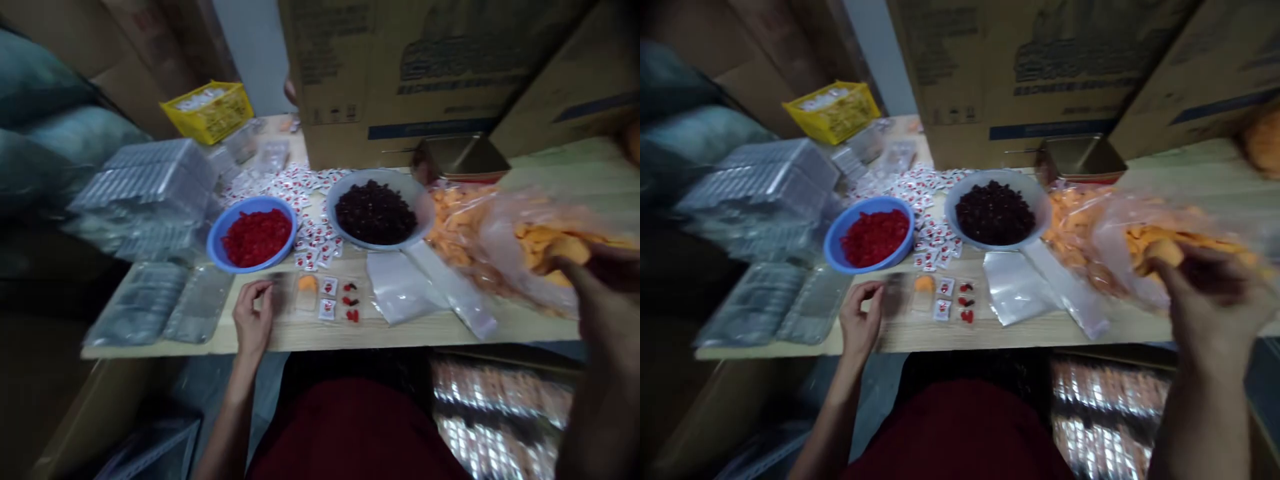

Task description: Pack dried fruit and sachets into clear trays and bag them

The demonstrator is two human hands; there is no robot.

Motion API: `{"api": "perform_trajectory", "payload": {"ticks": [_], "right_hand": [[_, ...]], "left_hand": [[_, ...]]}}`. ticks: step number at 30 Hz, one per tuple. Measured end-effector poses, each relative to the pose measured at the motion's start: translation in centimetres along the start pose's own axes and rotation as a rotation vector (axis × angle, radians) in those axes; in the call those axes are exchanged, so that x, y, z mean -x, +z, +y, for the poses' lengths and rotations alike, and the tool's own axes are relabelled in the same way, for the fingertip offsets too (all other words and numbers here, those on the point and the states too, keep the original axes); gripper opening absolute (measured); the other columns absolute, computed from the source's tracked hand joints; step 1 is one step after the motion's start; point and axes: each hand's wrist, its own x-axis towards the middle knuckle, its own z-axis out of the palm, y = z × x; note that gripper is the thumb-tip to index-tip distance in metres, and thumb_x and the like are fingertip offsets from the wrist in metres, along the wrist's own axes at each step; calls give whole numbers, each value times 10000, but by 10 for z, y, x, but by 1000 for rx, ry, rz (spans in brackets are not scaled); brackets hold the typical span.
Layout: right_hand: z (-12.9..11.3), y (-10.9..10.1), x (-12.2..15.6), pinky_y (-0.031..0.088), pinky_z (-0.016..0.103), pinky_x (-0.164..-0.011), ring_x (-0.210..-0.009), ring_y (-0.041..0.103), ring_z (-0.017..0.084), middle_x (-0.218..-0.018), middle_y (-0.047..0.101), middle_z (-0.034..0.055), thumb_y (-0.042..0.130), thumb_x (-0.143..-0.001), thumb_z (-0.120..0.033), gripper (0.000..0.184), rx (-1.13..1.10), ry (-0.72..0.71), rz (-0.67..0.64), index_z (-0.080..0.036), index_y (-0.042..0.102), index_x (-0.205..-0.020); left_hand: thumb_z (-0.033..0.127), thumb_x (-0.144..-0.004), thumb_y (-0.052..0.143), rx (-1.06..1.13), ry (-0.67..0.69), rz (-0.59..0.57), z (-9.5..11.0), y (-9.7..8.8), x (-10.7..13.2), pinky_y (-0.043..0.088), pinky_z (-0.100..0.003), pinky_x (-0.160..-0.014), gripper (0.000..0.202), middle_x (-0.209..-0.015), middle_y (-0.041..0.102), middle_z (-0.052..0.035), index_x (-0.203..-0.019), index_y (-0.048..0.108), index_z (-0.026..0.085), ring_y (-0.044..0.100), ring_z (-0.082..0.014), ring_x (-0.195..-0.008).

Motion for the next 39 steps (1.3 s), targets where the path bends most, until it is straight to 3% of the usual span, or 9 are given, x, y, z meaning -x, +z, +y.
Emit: {"api": "perform_trajectory", "payload": {"ticks": [2,5,8,11,16,19,25,31,39], "right_hand": [[-35,55,49,500,611,-929,-967,679,322,-1061,708,101,821,-733,-398,314,-137,77,-252,-372,724,-1030],[-74,156,127,570,486,-839,-965,676,259,-1067,699,64,723,-827,-341,187,-308,47,-724,-303,734,-1010],[-84,239,180,566,384,-791,-912,673,219,-989,698,57,686,-813,-183,176,-381,-18,-920,-250,746,-964],[-79,275,207,542,398,-844,-950,659,230,-1023,691,76,657,-774,-57,270,-277,-48,-1009,-221,750,-968],[-66,272,209,493,432,-959,-1095,606,242,-1170,650,76,632,-835,-101,359,-265,-131,-1050,-265,701,-1146],[-57,267,194,456,449,-991,-1148,562,255,-1217,632,84,607,-887,-165,323,-217,-204,-969,-266,690,-1182],[-52,267,177,406,437,-882,-1042,540,269,-1121,701,77,555,-942,-169,251,60,-350,-1022,-238,727,-1111],[-53,270,189,364,390,-825,-993,516,260,-1027,699,77,597,-928,-182,155,147,-373,-1016,-215,737,-985],[-64,257,189,335,412,-868,-1079,514,255,-1135,686,68,571,-948,-182,197,134,-418,-975,-230,712,-1077]], "left_hand": [[341,-928,540,50,-53,-13,-1,-4,3,499,-314,-865,220,-970,678,-61,-970,682,178,633,-184,-918],[328,-935,536,123,-74,-80,0,-3,9,496,-309,-854,205,-968,683,-58,-975,684,192,636,-184,-913],[311,-945,528,145,-73,-151,0,1,15,488,-319,-868,192,-975,683,-62,-978,679,197,634,-193,-943],[303,-958,517,143,-81,-187,-4,3,21,485,-336,-893,183,-997,672,-65,-991,668,204,625,-201,-979],[282,-940,562,58,31,-286,-11,9,26,438,-411,-1025,274,-1162,602,-90,-1201,636,240,542,-236,-1148],[239,-933,566,-36,130,-381,-12,17,23,417,-438,-1035,399,-1244,556,-98,-1330,576,272,485,-252,-1187],[182,-900,587,-299,249,-519,-6,28,5,403,-439,-925,281,-1262,585,-72,-1166,642,252,445,-285,-1153],[280,-964,500,-465,211,-477,3,33,6,371,-439,-873,168,-986,642,-92,-965,636,182,501,-267,-1008],[292,-975,509,-309,183,-417,-10,22,16,361,-400,-876,233,-1091,612,-78,-1122,686,248,479,-243,-1055]]}}
